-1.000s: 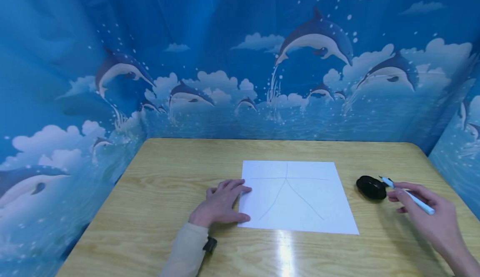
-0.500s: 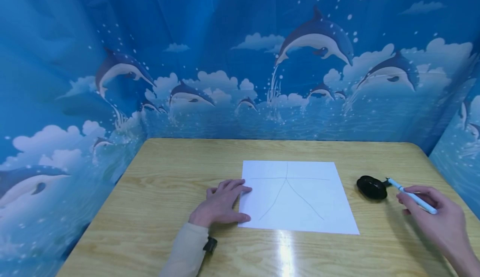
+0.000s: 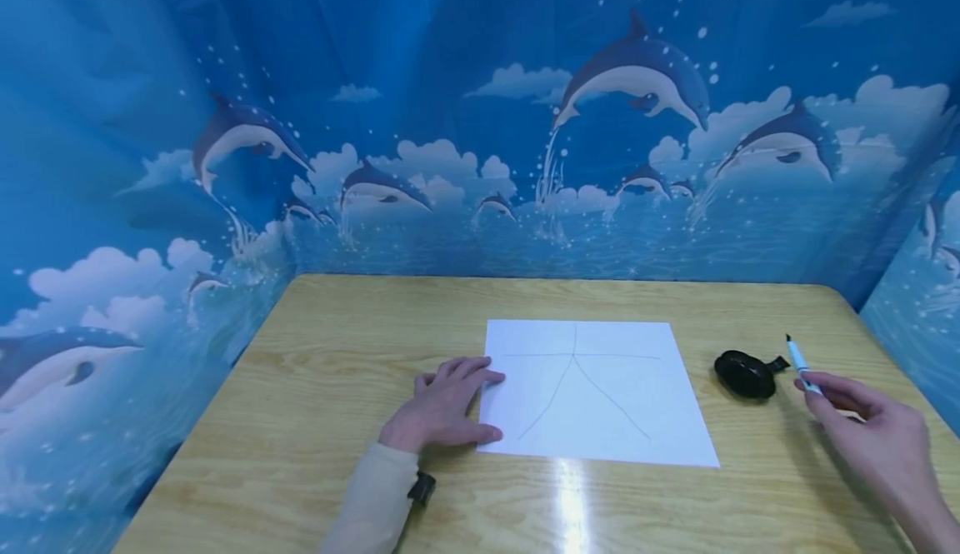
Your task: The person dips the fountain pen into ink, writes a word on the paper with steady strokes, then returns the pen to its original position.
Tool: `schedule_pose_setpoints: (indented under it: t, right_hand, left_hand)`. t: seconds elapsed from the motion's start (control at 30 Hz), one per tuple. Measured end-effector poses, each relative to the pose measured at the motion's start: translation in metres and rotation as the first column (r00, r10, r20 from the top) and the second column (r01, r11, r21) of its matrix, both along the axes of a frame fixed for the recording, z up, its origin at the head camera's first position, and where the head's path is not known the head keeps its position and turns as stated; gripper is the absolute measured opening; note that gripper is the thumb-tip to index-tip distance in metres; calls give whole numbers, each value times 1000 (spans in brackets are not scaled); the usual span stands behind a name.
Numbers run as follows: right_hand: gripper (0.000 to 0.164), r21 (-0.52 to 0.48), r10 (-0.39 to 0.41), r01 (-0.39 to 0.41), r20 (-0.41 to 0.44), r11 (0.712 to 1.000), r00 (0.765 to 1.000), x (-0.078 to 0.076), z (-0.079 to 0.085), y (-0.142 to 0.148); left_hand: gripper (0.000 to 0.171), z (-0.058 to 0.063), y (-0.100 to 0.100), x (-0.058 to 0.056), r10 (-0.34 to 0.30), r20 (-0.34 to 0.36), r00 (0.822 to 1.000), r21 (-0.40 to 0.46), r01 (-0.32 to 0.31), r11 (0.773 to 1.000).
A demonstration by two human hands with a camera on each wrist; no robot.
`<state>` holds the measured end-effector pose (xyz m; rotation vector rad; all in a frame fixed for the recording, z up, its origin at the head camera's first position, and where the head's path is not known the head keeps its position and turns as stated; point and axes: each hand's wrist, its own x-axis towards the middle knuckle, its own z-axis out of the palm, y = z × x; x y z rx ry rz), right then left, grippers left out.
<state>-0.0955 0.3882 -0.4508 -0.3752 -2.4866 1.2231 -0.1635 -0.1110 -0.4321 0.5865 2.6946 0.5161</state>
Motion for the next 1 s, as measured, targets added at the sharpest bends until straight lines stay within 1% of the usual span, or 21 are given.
schedule_pose_setpoints:
  t: [0.1,0.2,0.3,0.47,0.63,0.8,1.0]
  right_hand:
    - [31,129,-44,38,48,991,998,-1,1,-1]
    - [36,189,-68,50,89,981,994,-4,2,-2]
    - [39,206,-91,63,129,976,987,-8,3,-3]
    - [44,196,-114,77,187,978,976,-11,5,-3]
    - [48,231,-107,54,225,972,968,-13,7,2]
    - [47,303,-69,-3,228,953,971,-14,5,6]
    - [43,364,-50,-41,235,930,971,-19,-1,8]
  left_hand:
    - [74,1,0,0,2,1,1000,1,-2,1000]
    - [74,2,0,0,1,3,1000,3,-1,1000]
    - [74,2,0,0,-1,2,1000,4,1,1000]
    - [75,0,-1,0,0,0,1000,0,0,1000]
    - [75,0,-1,-1,4,1,1000,2,-4,1000]
    - [75,0,-1,-1,4,3,1000,-2,-4,1000]
    - [74,1,-1,0,-4,17,1000,-3,4,1000]
